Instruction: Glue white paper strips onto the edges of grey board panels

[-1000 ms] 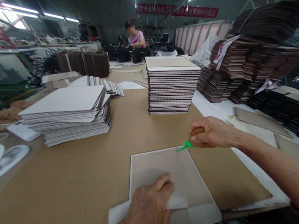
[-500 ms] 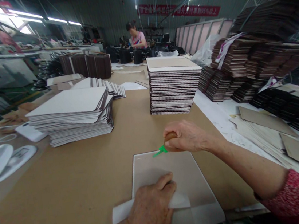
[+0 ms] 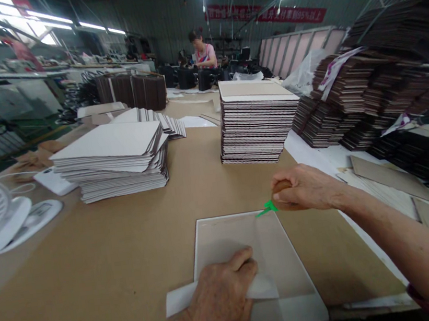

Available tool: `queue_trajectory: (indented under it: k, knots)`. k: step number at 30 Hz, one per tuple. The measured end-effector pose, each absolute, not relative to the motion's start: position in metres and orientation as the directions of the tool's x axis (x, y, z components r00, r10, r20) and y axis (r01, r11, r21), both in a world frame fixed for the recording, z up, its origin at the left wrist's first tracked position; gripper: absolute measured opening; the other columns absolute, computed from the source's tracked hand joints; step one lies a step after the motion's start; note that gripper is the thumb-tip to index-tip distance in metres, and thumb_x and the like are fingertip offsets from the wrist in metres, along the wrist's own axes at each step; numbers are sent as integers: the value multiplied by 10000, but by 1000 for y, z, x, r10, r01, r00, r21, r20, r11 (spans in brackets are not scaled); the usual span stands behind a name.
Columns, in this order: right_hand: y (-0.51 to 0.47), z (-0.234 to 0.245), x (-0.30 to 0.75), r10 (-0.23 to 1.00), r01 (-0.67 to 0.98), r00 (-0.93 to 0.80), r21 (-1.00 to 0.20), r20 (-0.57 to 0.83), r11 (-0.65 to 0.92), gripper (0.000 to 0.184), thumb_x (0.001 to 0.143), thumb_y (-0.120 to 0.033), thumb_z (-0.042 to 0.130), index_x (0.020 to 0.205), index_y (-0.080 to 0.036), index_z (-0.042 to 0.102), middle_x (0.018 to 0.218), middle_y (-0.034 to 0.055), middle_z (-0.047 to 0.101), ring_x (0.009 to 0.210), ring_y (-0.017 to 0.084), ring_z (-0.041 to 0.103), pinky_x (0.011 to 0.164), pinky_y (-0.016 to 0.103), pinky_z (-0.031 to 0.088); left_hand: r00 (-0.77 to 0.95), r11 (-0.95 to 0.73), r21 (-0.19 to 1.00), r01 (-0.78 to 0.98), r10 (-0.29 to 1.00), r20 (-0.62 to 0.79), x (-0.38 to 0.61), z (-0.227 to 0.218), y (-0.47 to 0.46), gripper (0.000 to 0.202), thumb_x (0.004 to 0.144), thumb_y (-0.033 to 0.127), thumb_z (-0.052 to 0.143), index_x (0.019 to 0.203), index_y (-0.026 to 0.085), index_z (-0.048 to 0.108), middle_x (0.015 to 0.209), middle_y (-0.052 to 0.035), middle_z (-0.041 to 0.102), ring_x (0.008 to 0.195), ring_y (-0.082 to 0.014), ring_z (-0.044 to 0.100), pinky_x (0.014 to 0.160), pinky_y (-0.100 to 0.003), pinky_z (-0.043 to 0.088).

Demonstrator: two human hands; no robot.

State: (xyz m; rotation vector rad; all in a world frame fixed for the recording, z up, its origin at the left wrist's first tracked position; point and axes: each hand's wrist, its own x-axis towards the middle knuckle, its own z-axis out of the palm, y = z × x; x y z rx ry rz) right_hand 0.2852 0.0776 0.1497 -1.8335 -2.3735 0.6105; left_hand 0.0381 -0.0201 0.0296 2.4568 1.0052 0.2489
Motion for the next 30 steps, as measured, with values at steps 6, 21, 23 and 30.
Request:
queue_trajectory:
  k: [6,21,23,30]
  knots:
    - [71,127,267,949,709,-303,-685,-81,168,92,687,-281,684,753,-217,680,719,-16,614,669,147,524,595,260,329,717,-630,469,619,696,-12,38,24,-20,542,676,124,477,1198,265,510,1410,21,453,1077,-219,601,890,-407,547]
    - [65,79,384,938,-228,331,-957,98,180,374,808,-580,525,1034,-292,598,993,12,667,844,185,631,682,314,535,734,-623,409,667,643,-218,44,29,-12,601,652,78,520,1236,214,544,1457,-33,395,1043,-282,629,893,-430,537]
    - [68,71,391,922,-277,377,-939,88,203,370,799,-575,548,1023,-287,611,972,9,671,775,171,627,602,288,530,737,-628,407,663,645,-204,44,27,-12,524,723,125,525,1239,214,546,1448,-41,407,1015,-290,641,879,-445,542]
    - [88,49,390,871,-170,486,-969,75,179,392,754,-546,630,1026,-266,602,1033,8,663,842,167,637,589,258,534,725,-548,584,599,680,-105,33,13,-8,510,740,174,540,1248,207,562,1418,-60,449,1114,-283,590,938,-381,507]
